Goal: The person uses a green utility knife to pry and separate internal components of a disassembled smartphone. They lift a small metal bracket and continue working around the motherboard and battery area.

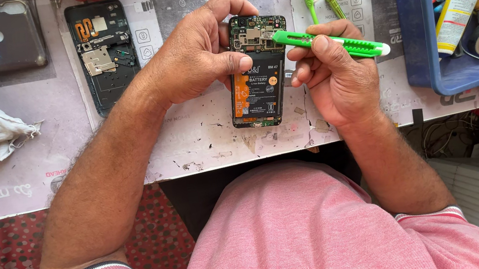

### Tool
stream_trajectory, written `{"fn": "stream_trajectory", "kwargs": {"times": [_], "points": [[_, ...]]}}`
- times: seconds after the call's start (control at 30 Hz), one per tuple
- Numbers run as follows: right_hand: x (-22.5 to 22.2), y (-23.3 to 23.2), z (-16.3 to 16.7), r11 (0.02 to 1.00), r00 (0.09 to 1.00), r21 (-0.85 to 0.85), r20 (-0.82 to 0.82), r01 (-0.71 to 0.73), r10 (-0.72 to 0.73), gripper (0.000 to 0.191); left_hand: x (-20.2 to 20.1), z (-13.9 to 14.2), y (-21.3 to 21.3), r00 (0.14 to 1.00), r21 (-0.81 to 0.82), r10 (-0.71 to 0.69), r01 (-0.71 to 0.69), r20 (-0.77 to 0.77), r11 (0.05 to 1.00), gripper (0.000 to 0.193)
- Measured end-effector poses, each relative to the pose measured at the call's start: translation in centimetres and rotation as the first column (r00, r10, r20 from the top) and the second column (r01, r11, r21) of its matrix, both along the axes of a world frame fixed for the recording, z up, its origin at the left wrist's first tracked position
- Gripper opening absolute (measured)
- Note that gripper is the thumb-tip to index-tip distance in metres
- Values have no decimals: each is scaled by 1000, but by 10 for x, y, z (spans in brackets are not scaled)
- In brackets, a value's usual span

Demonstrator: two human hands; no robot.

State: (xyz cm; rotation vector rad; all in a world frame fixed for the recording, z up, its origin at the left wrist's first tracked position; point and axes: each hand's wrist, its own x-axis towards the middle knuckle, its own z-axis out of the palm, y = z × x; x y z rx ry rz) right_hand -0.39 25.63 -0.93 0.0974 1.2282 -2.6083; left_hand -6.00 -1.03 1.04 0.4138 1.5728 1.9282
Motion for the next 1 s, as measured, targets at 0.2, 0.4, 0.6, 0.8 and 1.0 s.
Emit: {"fn": "stream_trajectory", "kwargs": {"times": [0.2,0.4,0.6,0.8,1.0], "points": [[-2,0,0,1000,999,-20,46,2,-1,16,0,-1,1,1000,27,1,-1,13,1000,55],[-3,-1,1,1000,998,-28,57,3,-2,17,1,0,2,1000,-12,18,-18,-18,1000,54],[-2,-3,2,1000,999,-14,37,-10,10,17,2,0,2,997,-67,31,-35,-69,997,53],[-2,-3,1,1000,999,5,46,-10,10,16,1,-5,4,984,-112,40,-60,-171,992,52],[-2,-3,1,999,997,-6,69,-41,42,18,1,-9,5,981,-199,60,-97,-182,975,49]]}}
